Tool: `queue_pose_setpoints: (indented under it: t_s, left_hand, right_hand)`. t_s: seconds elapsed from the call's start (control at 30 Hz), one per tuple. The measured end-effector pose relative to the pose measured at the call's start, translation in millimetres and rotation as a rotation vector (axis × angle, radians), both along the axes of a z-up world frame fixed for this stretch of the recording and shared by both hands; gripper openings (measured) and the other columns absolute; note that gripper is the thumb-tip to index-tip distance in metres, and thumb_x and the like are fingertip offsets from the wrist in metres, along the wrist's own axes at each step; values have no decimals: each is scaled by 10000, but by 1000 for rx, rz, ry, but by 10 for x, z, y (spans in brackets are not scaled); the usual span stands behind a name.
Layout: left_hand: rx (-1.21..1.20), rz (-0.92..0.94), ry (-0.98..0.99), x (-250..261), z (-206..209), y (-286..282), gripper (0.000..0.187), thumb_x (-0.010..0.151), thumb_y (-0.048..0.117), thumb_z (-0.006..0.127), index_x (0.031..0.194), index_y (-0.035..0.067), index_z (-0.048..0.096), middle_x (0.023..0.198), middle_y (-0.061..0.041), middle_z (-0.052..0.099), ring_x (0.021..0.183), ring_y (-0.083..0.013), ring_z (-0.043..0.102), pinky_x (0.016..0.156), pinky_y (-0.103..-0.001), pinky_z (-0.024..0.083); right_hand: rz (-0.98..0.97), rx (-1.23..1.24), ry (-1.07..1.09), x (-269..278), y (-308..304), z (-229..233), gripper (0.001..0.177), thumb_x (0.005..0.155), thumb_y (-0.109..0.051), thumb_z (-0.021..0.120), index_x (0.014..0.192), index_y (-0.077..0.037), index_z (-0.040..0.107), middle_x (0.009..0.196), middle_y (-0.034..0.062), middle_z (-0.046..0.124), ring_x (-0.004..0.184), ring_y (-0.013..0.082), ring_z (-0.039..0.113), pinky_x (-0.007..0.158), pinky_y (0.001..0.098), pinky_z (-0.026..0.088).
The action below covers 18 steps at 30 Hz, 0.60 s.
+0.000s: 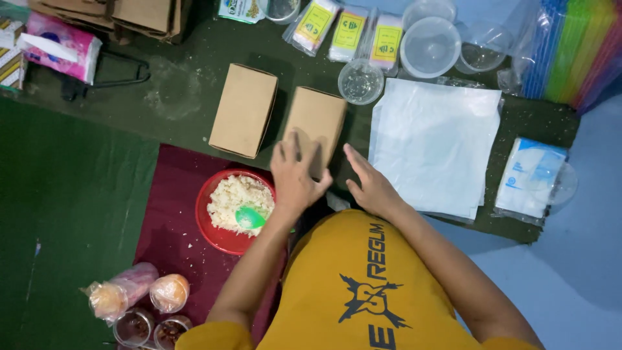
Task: The person puts food items from different containers into a small plastic cup and a cardboard box by hand and using a spoon.
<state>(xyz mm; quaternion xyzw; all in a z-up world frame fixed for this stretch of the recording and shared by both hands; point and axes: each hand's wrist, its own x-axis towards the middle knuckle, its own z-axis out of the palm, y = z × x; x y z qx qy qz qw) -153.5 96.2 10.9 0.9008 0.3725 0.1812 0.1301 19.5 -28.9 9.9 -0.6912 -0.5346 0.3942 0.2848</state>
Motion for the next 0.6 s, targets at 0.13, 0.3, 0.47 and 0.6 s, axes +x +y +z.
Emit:
queue_pose_setpoints:
  t_s: [0.13,0.3,0.47,0.6]
  left_hand:
    - [90,131,89,-104,-83,151,669,625,405,777,1270,242,703,1454,-257,491,1303,-551,460,936,-629,456]
    - [156,162,169,4,-226,249,687,691,500,805,1212,83,641,1495,-277,489,1451,-510,355,1114,-719,238]
    - [57,227,152,74,-198,436,620,725,386,870,1086,-1,549,1492,-275,453,1373,-513,401,1024,-731,343]
    - [20,235,154,-30,-176,541,548,730,378,854,1030,37,547,1494,-254,445,1384,-504,370,1015,-739,365]
  right_hand:
    - [-51,21,-33,27,-124,-42,711,971,-55,583,1629,-93,316,1644,176,361,1444,393,441,1159,526,426]
    - [-173,35,-53,117,-284,-138,619,989,-87,595,1586,-130,437,1592,126,460,1413,353,499,1142,518,440]
    - [-269,166,-102,199,-453,-157,549,945,-18,646,1482,-77,551,1475,166,561,1357,381,546,1099,511,482]
    - [-325,220,-120,302,-643,-363,543,930,-8,665,1461,-78,579,1448,160,580,1351,375,555,1088,496,488]
